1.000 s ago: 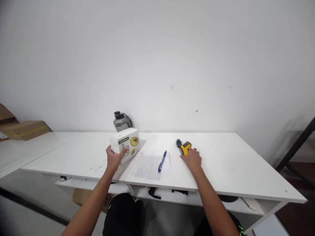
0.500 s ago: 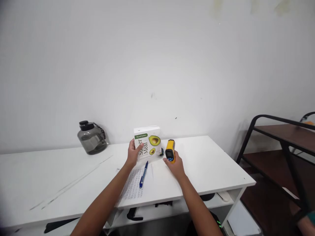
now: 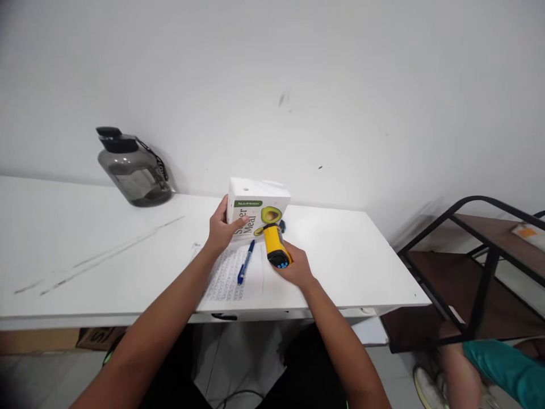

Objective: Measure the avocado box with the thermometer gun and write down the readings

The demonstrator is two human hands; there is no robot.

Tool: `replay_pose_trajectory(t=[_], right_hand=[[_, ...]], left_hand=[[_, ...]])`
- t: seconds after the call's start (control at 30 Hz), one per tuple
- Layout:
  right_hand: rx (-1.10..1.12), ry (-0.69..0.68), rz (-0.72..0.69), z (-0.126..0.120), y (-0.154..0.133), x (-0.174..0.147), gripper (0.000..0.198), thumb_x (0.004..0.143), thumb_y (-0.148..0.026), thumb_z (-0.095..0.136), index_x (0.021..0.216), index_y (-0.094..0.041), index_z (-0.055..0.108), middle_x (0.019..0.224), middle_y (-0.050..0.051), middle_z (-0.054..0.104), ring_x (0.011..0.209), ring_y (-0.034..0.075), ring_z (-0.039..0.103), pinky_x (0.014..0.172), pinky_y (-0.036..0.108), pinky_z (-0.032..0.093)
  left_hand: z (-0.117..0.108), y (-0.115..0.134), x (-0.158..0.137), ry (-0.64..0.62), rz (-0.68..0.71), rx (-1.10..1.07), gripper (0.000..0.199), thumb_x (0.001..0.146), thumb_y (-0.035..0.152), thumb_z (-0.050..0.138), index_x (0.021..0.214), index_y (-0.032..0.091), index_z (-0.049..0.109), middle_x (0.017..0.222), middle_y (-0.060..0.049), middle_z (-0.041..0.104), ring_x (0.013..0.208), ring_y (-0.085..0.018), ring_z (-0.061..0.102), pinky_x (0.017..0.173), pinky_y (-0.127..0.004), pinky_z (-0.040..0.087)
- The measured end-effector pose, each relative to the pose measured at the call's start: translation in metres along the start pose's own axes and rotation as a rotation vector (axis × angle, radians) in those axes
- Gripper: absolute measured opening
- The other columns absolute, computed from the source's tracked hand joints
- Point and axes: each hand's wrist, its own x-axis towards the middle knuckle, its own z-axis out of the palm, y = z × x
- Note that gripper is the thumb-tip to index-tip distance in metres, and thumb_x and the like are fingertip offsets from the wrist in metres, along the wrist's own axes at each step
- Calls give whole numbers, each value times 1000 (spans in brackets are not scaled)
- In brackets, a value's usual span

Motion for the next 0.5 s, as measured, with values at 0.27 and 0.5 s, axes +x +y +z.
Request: replay_pose_trajectory(t=[0.27, 0.5], right_hand=[[-40, 41, 4, 1, 5, 0, 22, 76, -40, 62, 91, -23, 62, 79, 2, 64, 71, 20, 59, 68, 32, 51], [-70, 120, 59, 1, 8, -3, 24, 75, -43, 65, 82, -22, 58, 70, 1, 60, 61, 17, 53, 62, 32, 50]], left_hand=[[5, 13, -9, -77, 89, -72, 79, 69, 34, 76, 139, 25, 42, 125, -6, 59, 114, -25, 57, 96, -43, 53], [4, 13, -12, -65, 143, 36, 83, 65, 38, 79, 139, 25, 43, 126, -8, 57, 116, -27, 55, 97, -45, 50]])
